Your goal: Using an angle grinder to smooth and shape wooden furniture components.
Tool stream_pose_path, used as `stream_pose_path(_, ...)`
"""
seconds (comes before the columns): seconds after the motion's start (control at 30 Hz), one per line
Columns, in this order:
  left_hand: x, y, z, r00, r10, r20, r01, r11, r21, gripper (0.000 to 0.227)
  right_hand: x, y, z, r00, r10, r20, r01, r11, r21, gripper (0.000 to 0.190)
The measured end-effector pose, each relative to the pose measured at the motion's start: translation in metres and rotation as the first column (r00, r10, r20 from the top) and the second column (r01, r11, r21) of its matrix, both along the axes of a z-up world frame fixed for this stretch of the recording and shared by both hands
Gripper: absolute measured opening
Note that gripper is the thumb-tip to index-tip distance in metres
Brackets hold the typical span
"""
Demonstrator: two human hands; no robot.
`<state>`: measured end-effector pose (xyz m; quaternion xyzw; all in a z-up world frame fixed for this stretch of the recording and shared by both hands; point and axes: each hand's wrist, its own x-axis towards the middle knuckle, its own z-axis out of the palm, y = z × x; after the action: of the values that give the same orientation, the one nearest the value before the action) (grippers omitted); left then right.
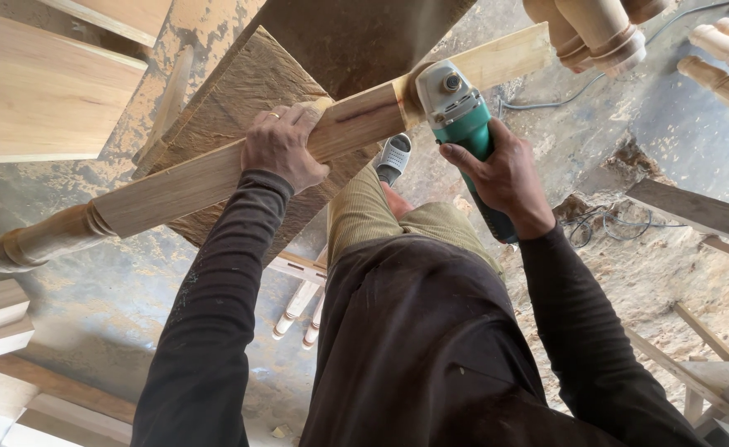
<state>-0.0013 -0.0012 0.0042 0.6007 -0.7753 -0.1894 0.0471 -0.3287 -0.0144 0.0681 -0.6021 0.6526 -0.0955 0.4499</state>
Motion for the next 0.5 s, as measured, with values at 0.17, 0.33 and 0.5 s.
stream_pose_path(0.17, 0.001, 0.002, -0.006, 1.0, 0.002, -0.016, -0.002, 1.0, 0.012, 0.087, 0.003, 0.008, 0.008, 0.998, 0.004, -0.062, -0.012, 0.991, -0.136, 0.052)
stream_pose_path(0.33, 0.001, 0.001, -0.005, 1.0, -0.001, 0.03, 0.0, 1.0, 0.018, 0.085, -0.009, 0.006, -0.004, 0.991, -0.045, 0.125, 0.049, 0.999, -0.024, 0.047)
stream_pose_path(0.5, 0.001, -0.001, 0.0, 1.0, 0.001, -0.025, 0.0, 1.0, 0.016, 0.089, -0.008, 0.008, -0.009, 0.944, -0.15, 0.293, 0.104, 0.981, 0.165, 0.043)
